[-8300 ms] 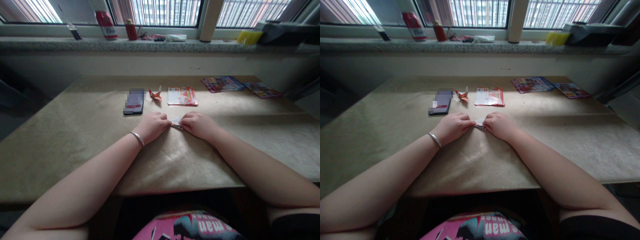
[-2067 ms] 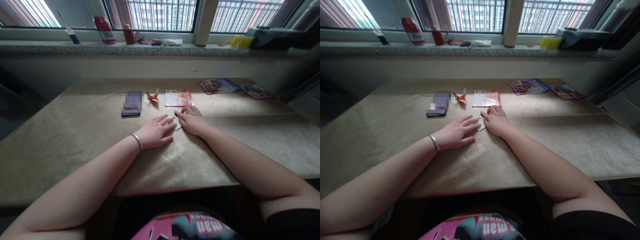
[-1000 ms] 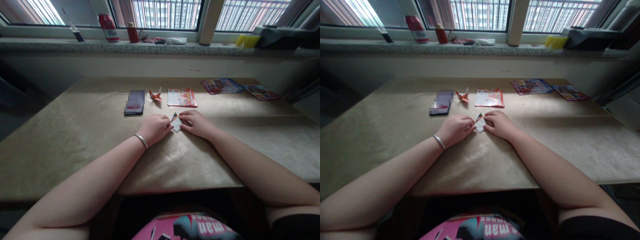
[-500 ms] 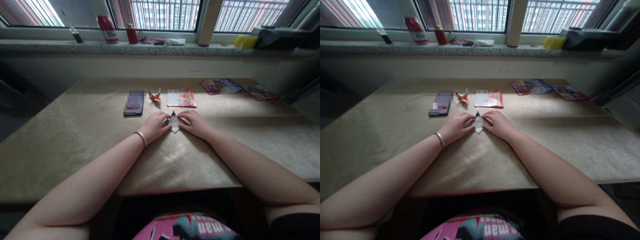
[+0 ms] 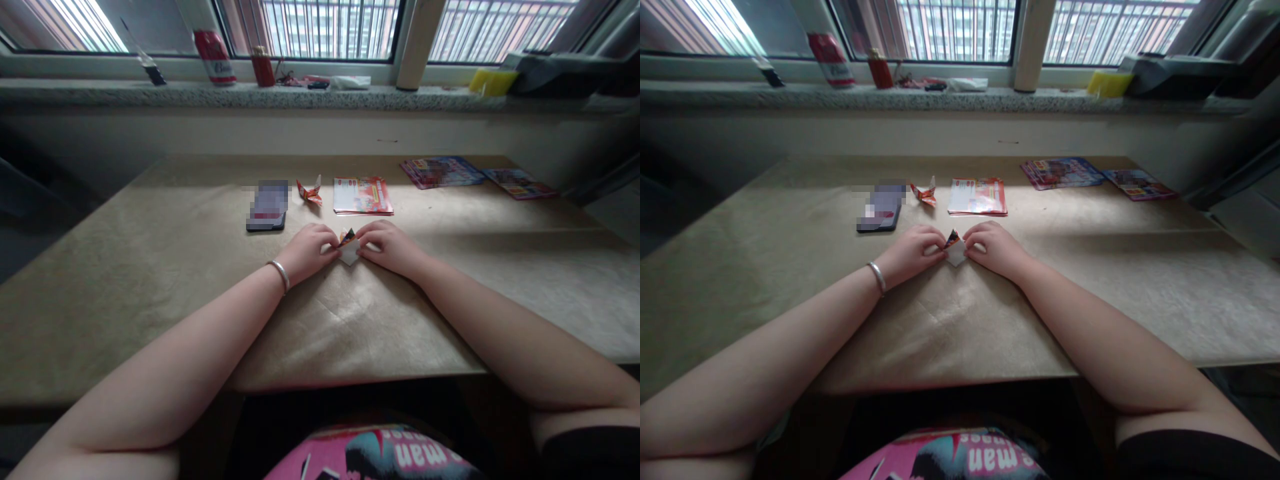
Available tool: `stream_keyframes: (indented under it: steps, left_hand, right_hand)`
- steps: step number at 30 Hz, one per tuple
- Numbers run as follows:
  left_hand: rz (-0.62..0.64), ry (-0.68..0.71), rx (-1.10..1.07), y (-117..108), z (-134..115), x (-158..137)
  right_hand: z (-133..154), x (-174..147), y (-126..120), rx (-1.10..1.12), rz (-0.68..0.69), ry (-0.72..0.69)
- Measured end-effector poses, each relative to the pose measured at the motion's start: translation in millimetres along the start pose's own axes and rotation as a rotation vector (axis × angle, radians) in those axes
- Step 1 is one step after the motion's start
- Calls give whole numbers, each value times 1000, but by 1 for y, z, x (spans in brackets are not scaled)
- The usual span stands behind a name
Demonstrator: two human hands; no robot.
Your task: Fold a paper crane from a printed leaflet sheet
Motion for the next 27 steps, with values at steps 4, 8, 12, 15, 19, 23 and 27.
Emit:
stream_keyframes:
  steps: [4, 8, 12, 15, 19, 23, 27]
  left_hand:
    - [-1, 104, 65, -1, -1, -1]
    - [-21, 130, 81, 0, -1, -2]
    - [-19, 164, 48, 0, 2, -4]
    - [1, 211, 40, -3, 3, -7]
    - [44, 215, 88, -8, 0, -11]
    - [96, 174, 163, -10, -6, -15]
    - [135, 160, 238, -12, -12, -18]
  right_hand:
    - [2, -2, -3, -89, 24, -50]
    - [4, -3, -6, -132, 64, -73]
    - [7, -4, -9, -151, 104, -90]
    - [10, -6, -11, -185, 140, -79]
    - [13, -8, -13, -237, 164, -83]
    - [16, -9, -15, -301, 180, -104]
    - [18, -11, -15, -325, 188, -121]
Point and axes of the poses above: each hand's wrist, its own x-axis towards the middle knuckle, its own y-axis out of the palm, z = x × y, the point moved 1 cm from there along x, towards the middle knuckle, and after that the axes turned 15 degrees about z, right-handed, at the moved point
